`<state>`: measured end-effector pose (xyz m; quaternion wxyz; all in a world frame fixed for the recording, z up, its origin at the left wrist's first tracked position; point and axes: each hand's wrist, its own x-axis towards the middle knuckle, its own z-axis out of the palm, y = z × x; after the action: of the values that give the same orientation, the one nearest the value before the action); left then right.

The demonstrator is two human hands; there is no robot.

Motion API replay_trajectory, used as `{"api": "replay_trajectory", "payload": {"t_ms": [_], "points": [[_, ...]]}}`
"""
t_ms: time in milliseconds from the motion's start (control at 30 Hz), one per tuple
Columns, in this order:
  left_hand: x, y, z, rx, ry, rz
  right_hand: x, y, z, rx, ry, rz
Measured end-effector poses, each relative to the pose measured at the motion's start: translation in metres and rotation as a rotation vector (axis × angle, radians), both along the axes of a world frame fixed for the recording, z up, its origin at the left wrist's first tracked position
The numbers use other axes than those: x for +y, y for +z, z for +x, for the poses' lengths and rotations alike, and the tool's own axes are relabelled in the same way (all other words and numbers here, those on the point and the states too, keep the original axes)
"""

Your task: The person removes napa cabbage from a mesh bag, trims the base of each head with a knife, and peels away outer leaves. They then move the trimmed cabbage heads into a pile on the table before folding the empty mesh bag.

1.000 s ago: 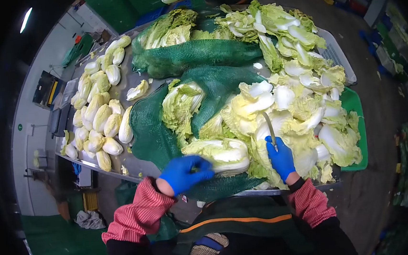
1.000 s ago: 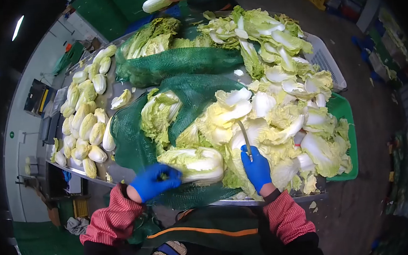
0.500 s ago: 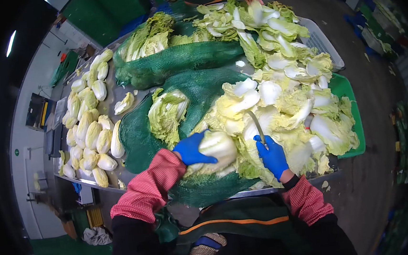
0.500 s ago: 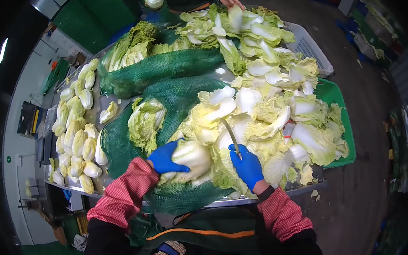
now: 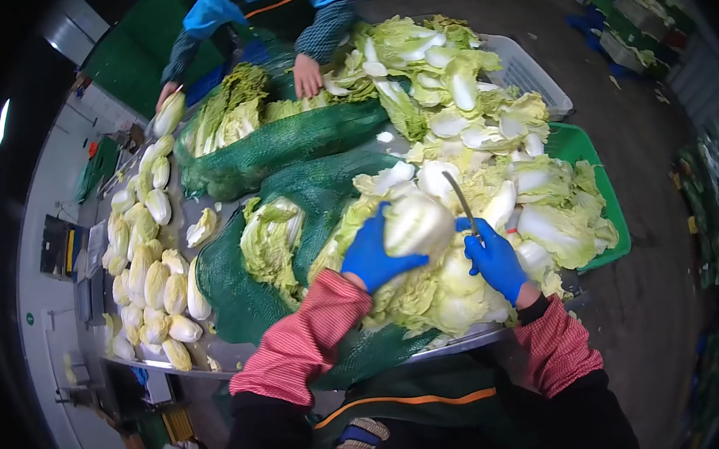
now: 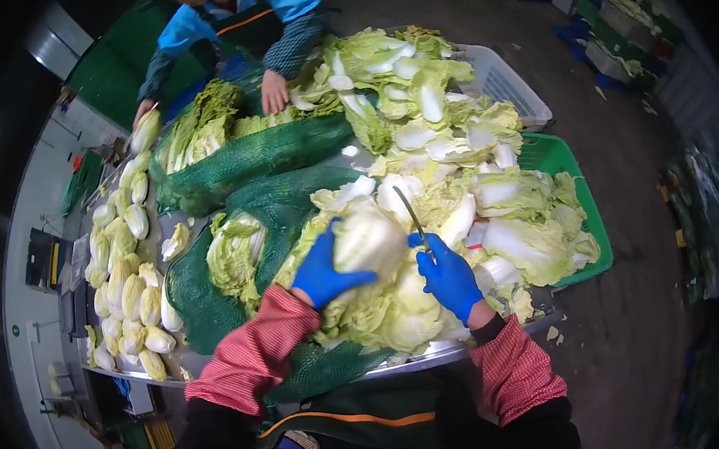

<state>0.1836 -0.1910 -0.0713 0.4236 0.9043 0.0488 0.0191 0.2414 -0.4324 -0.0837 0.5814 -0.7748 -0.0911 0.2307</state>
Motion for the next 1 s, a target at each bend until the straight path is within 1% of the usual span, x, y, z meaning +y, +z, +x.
{"api": "replay_trajectory", "payload": {"t_ms": [67,100,133,200,267,300,400,433,533,600,733,833,933,967,1000], "points": [[-0.026,0.006,-0.001,-0.03,-0.094,0.243,-0.016,-0.014,0.004,0.043,0.024,-0.151],[-0.035,0.016,-0.003,-0.027,-0.103,0.299,-0.021,-0.015,0.005,0.072,0.029,-0.204],[-0.037,0.013,-0.004,0.003,-0.099,0.262,-0.027,-0.016,0.004,0.105,0.045,-0.261],[-0.03,0.009,-0.003,0.052,-0.082,0.198,-0.031,-0.013,0.007,-0.13,0.11,-0.332],[-0.025,0.008,0.0,0.085,-0.072,0.188,-0.028,-0.007,0.005,-0.363,0.152,-0.395],[-0.024,0.004,0.0,0.086,-0.062,0.181,-0.027,-0.003,0.002,-0.449,0.137,-0.374],[-0.025,-0.001,0.003,0.087,-0.051,0.206,-0.023,0.012,-0.002,-0.642,0.172,-0.382],[-0.025,-0.001,0.004,0.095,-0.05,0.211,-0.021,0.017,-0.002,-0.67,0.192,-0.422],[-0.027,-0.002,0.008,0.099,-0.042,0.231,-0.02,-0.002,0.003,-0.71,0.238,-0.511],[-0.028,-0.003,0.011,0.086,-0.04,0.256,-0.018,-0.018,0.006,-0.688,0.241,-0.549],[-0.035,-0.004,0.016,0.068,-0.044,0.304,-0.016,-0.039,0.019,-0.555,0.279,-0.605],[-0.041,-0.009,0.025,0.062,0.004,0.307,-0.013,-0.061,0.028,-0.543,0.103,-0.433],[-0.046,-0.01,0.027,0.017,0.018,0.321,-0.013,-0.063,0.035,-0.589,0.216,-0.643],[-0.048,-0.007,0.025,0.009,0.004,0.337,-0.015,-0.058,0.028,-0.525,0.202,-0.621],[-0.048,-0.003,0.022,-0.001,-0.004,0.359,-0.014,-0.056,0.031,-0.521,0.19,-0.619]]}}
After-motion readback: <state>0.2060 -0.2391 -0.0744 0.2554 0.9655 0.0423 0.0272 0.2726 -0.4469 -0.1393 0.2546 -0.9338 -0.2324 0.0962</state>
